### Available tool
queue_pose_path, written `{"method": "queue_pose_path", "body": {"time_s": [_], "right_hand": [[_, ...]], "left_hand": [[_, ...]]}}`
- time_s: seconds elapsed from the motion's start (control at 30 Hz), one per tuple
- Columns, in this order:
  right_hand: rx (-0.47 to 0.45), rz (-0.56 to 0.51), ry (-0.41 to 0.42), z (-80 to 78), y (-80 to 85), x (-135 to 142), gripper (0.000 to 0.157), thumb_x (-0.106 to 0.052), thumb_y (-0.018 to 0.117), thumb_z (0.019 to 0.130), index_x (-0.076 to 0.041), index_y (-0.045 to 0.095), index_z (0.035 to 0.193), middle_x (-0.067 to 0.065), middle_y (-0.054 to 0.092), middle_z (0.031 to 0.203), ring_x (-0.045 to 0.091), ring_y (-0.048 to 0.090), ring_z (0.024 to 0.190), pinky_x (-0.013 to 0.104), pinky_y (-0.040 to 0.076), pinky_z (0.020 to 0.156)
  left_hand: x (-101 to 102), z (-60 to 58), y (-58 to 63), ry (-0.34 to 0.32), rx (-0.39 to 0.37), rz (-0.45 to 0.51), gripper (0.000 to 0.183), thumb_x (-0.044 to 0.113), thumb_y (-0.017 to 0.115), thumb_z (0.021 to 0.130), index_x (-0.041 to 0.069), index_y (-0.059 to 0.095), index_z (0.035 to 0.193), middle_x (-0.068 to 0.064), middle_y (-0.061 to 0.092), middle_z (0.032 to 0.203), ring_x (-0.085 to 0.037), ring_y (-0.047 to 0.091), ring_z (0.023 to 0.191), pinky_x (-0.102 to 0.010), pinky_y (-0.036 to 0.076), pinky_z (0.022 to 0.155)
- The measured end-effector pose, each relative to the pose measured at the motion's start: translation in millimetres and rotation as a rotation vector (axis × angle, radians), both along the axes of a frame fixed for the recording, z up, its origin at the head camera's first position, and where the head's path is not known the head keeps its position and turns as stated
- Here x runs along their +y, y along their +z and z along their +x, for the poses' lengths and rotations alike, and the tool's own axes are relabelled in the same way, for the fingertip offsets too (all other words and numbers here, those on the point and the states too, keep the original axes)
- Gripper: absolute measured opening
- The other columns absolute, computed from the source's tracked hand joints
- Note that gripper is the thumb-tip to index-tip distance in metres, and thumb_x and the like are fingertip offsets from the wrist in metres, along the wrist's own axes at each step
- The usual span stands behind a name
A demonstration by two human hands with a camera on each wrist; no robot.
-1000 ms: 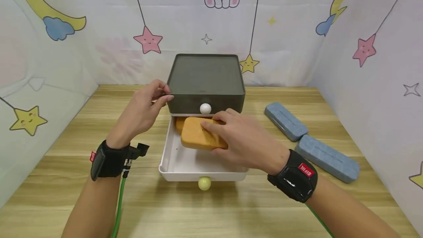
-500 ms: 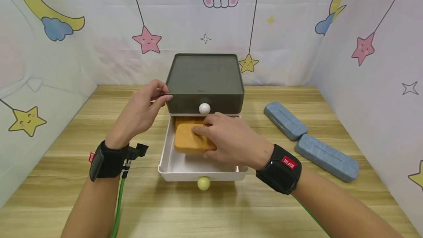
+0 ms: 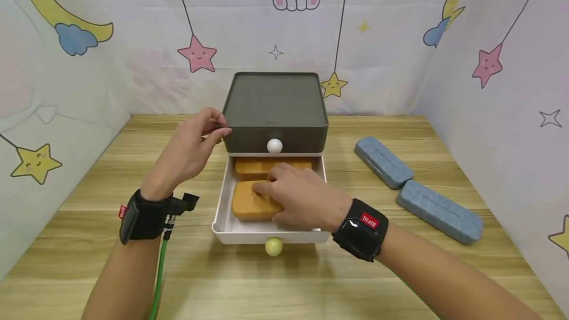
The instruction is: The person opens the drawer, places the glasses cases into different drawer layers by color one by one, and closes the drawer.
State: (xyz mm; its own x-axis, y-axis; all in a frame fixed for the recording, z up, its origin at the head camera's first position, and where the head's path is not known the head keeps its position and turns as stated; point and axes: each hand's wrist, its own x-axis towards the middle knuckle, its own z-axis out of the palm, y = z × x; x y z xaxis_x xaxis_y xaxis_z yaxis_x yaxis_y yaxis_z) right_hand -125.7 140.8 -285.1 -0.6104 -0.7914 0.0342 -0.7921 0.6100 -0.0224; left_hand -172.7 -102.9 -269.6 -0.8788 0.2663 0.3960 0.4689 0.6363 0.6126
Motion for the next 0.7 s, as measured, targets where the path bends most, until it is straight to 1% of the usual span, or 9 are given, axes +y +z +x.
{"method": "queue_pose_path", "body": {"time_s": [0.17, 0.4, 0.6, 0.7], "right_hand": [[0.003, -0.022, 0.015, -2.3, -7.3, 1, 0.067, -0.040, 0.082, 0.074, -0.023, 0.056, 0.134, -0.001, 0.056, 0.118, 0.009, 0.048, 0.099, 0.032, 0.051, 0.078], [0.034, -0.035, 0.025, -4.6, -11.4, 2, 0.068, -0.042, 0.080, 0.075, -0.023, 0.055, 0.135, -0.002, 0.055, 0.116, 0.008, 0.046, 0.093, 0.029, 0.050, 0.073], [0.051, -0.046, 0.025, -4.9, -15.4, 2, 0.069, -0.047, 0.079, 0.075, -0.024, 0.055, 0.135, -0.003, 0.052, 0.112, 0.008, 0.044, 0.088, 0.027, 0.048, 0.069], [0.054, -0.046, 0.026, -5.0, -17.2, 2, 0.069, -0.048, 0.078, 0.076, -0.024, 0.054, 0.136, -0.002, 0.050, 0.113, 0.008, 0.043, 0.088, 0.027, 0.048, 0.069]], "left_hand": [[0, 0.3, 0.6, -0.001, -0.003, 0.000, 0.017, 0.024, 0.053, 0.099, 0.009, 0.051, 0.107, -0.005, 0.066, 0.106, -0.018, 0.059, 0.105, -0.042, 0.049, 0.089], [0, 1.0, 1.8, -0.009, -0.011, 0.011, 0.017, 0.024, 0.053, 0.099, 0.009, 0.051, 0.107, -0.004, 0.065, 0.106, -0.016, 0.058, 0.104, -0.041, 0.049, 0.090], [0, 0.7, 0.9, -0.008, -0.008, 0.005, 0.017, 0.024, 0.053, 0.099, 0.009, 0.051, 0.107, -0.004, 0.065, 0.107, -0.018, 0.058, 0.105, -0.042, 0.049, 0.090], [0, 0.7, 0.3, -0.003, -0.014, 0.002, 0.017, 0.024, 0.053, 0.099, 0.009, 0.051, 0.107, -0.004, 0.066, 0.107, -0.018, 0.058, 0.106, -0.042, 0.049, 0.090]]}}
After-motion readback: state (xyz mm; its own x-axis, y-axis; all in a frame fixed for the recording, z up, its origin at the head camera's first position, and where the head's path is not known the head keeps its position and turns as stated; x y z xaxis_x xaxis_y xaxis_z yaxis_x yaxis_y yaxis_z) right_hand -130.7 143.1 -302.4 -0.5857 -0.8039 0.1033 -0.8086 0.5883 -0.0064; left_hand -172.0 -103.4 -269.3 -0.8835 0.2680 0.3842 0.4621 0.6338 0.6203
